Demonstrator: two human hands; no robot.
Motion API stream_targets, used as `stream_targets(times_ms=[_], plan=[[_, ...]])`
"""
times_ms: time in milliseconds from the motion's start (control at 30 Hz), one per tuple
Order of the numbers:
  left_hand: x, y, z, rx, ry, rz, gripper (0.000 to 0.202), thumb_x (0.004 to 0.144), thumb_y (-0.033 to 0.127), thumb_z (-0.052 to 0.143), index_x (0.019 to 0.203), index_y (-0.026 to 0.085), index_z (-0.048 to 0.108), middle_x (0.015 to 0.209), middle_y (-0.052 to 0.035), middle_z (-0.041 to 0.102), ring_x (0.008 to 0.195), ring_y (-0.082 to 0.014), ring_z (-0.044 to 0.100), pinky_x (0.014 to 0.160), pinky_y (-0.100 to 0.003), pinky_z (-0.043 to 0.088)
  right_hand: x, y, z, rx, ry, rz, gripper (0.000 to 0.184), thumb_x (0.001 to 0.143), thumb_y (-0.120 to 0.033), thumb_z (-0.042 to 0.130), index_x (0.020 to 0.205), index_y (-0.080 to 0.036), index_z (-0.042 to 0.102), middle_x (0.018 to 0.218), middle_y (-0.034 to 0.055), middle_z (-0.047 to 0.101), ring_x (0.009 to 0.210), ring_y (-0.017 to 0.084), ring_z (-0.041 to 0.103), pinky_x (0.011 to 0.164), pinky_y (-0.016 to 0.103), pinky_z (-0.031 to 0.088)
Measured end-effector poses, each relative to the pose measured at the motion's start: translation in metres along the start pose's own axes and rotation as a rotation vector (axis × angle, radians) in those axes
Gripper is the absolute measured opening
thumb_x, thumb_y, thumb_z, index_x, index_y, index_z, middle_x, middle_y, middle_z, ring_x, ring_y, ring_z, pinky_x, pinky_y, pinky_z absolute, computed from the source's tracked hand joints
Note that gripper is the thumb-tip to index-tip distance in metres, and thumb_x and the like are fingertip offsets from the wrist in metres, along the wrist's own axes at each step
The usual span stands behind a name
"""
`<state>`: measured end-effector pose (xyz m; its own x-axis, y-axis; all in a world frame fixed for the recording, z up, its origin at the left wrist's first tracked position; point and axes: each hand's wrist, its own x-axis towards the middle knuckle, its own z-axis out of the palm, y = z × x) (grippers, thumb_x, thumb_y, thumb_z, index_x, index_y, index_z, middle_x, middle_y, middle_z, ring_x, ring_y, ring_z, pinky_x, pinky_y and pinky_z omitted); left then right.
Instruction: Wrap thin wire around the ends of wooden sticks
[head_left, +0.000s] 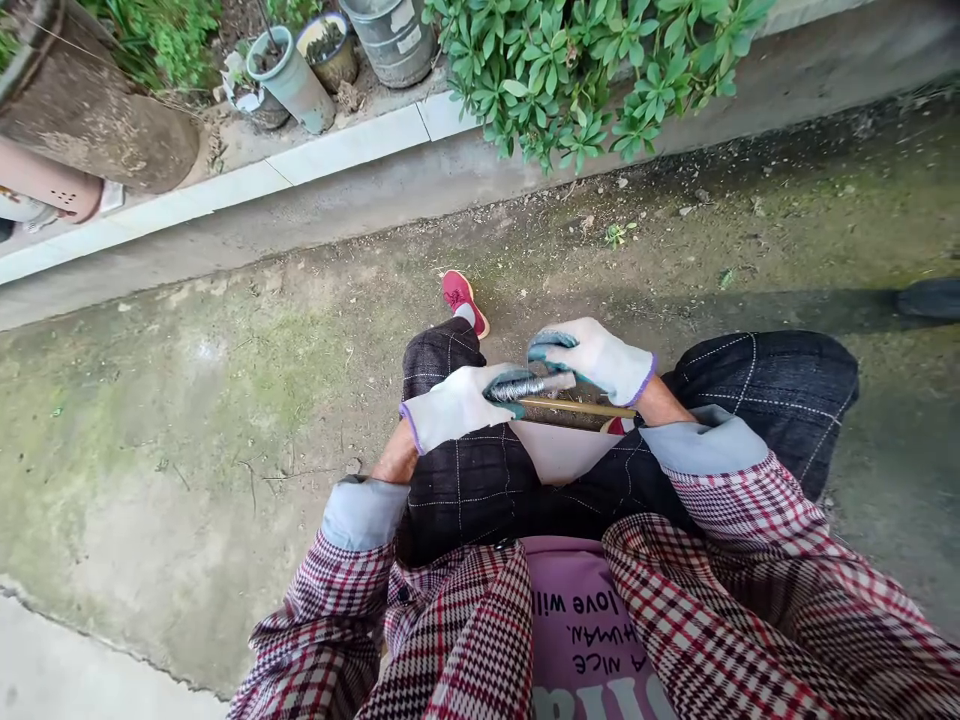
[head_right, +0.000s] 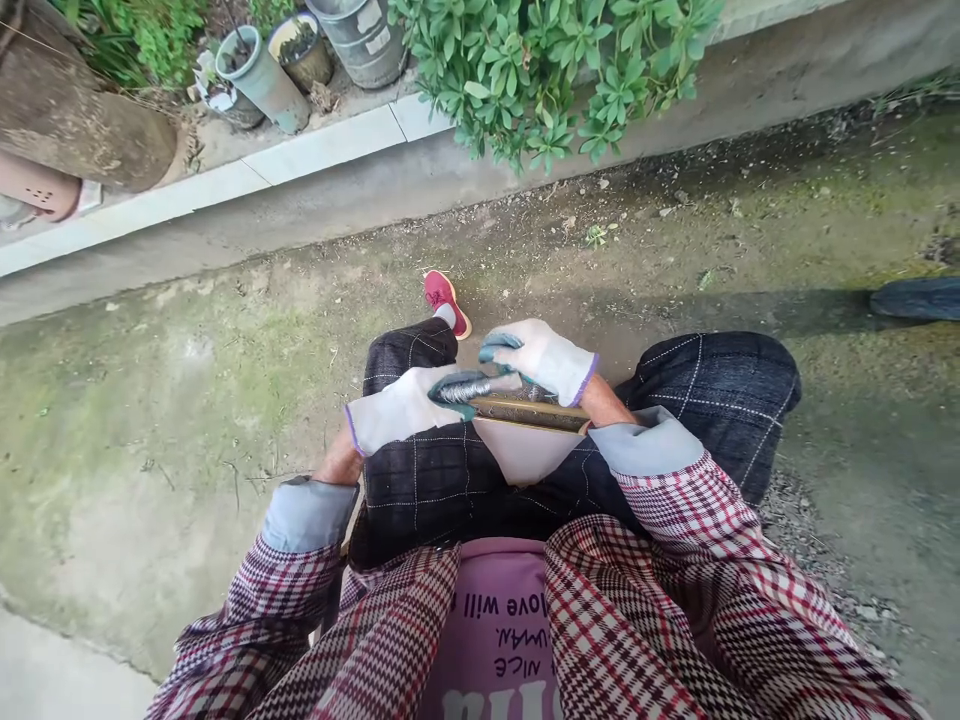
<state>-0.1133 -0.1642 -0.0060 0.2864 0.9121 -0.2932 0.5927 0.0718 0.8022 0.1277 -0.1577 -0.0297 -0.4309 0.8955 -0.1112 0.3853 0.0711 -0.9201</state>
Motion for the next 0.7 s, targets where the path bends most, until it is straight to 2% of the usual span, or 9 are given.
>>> stream_targets(times_ms=[100,167,267,367,467,567,700], plan=[[-0.01,0.007,-0.002,-0.044,-0.012,0.075,0.04,0.072,0.028,0.08,0.11,0.018,0.072,0.098,-0.0068,0.07,0.093,-0.0241,0.067,0.076,-0.031,0.053,0.003,0.005,0.01,0.112,0.037,0.129,0.023,0.085,-0.035,0.061,0.079,-0.017,0.075,0.068,0.0022,0.07,0.057,0.015,0.058,0.055,0.027,0.042],[-0.011,0.008,-0.004,-0.096,0.027,0.114,0.046,0.072,0.029,0.079,0.115,0.014,0.07,0.104,-0.0064,0.071,0.093,-0.0204,0.066,0.082,-0.029,0.053,0.003,0.004,0.019,0.068,0.0,0.189,0.026,0.089,-0.036,0.058,0.084,-0.017,0.075,0.066,0.0015,0.07,0.054,0.014,0.057,0.053,0.026,0.041],[-0.006,0.001,-0.006,-0.07,0.123,0.106,0.045,0.078,0.031,0.073,0.119,0.011,0.069,0.106,-0.0065,0.072,0.092,-0.0179,0.065,0.084,-0.028,0.053,0.0,-0.002,0.032,-0.139,-0.118,0.101,0.025,0.094,-0.031,0.057,0.094,-0.019,0.078,0.079,0.0023,0.076,0.066,0.015,0.065,0.064,0.026,0.046],[-0.001,-0.009,-0.006,0.142,0.133,0.087,0.044,0.082,0.029,0.071,0.123,0.014,0.069,0.107,-0.006,0.074,0.091,-0.0177,0.067,0.085,-0.028,0.053,-0.009,-0.011,0.04,-0.315,-0.21,0.026,0.025,0.097,-0.026,0.055,0.101,-0.02,0.079,0.097,0.0042,0.08,0.084,0.018,0.071,0.079,0.027,0.048],[-0.004,-0.008,0.001,0.43,0.03,0.086,0.044,0.086,0.028,0.068,0.13,0.022,0.067,0.109,-0.0057,0.075,0.095,-0.0201,0.071,0.088,-0.029,0.054,-0.026,-0.019,0.042,-0.398,-0.199,0.066,0.026,0.099,-0.024,0.054,0.107,-0.021,0.079,0.106,0.0065,0.081,0.095,0.021,0.073,0.084,0.029,0.05],[-0.012,0.002,0.014,0.702,-0.14,0.162,0.037,0.092,0.029,0.061,0.128,0.026,0.068,0.107,-0.0065,0.076,0.097,-0.023,0.073,0.087,-0.031,0.054,-0.048,-0.028,0.036,-0.476,-0.13,0.112,0.026,0.098,-0.025,0.058,0.113,-0.022,0.079,0.115,0.0077,0.08,0.102,0.024,0.074,0.089,0.031,0.051],[-0.027,0.019,0.031,0.854,-0.371,0.299,0.033,0.094,0.03,0.057,0.124,0.025,0.069,0.105,-0.0085,0.075,0.092,-0.0261,0.074,0.078,-0.033,0.056,-0.076,-0.045,0.03,-0.576,-0.115,0.125,0.025,0.1,-0.025,0.057,0.112,-0.021,0.079,0.111,0.0081,0.08,0.1,0.023,0.074,0.091,0.031,0.051]])
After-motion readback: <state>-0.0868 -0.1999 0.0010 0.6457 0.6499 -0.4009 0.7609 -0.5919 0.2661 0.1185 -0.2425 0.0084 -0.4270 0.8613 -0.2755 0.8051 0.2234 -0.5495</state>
